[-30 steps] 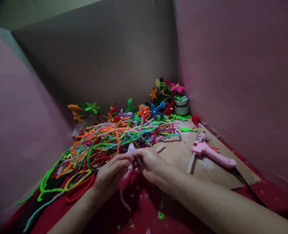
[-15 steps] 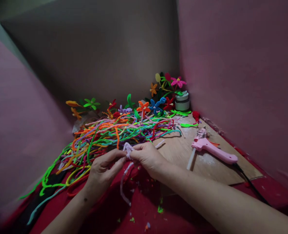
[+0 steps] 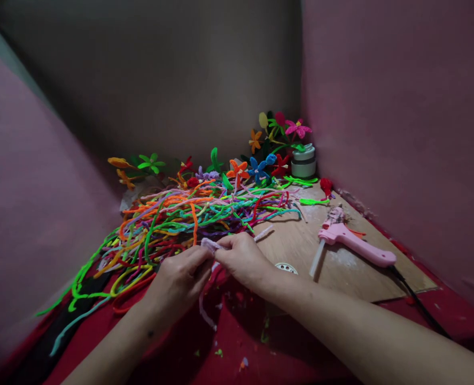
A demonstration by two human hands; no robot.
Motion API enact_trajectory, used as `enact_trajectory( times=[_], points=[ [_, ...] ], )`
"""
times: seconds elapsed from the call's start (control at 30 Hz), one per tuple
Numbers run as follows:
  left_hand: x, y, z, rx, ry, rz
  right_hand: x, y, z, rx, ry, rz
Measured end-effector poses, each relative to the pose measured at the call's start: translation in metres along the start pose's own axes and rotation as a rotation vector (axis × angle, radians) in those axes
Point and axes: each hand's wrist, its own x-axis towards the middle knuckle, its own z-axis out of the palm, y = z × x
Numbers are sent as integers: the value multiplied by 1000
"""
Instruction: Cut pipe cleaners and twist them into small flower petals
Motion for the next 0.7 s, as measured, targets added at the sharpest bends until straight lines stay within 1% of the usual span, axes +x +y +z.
enact_trajectory(
  times=[0.07, 0.13, 0.27, 0.37, 0.43, 0.57, 0.63, 0.7],
  points=[
    [-3, 0, 3, 80, 33, 34, 0, 0, 0, 10, 11, 3],
    [-5, 0, 6, 114, 62, 47, 1, 0, -2, -4, 5, 28],
    [-9, -1, 11, 82, 102, 22, 2, 0, -5, -83, -19, 75],
    [-9, -1, 11, 38, 89, 51, 1, -1, -6, -59, -9, 66],
    [-8, 1, 7, -79, 79, 25, 1, -1, -6, -11, -4, 69],
    [-4, 2, -4, -501, 68, -144, 2, 0, -6, 135, 12, 72],
    [-3, -1, -6, -696, 119, -249, 4, 2, -7, 204, 12, 95],
    [-1, -5, -5, -861, 210, -367, 5, 3, -7, 264, 7, 133]
  ],
)
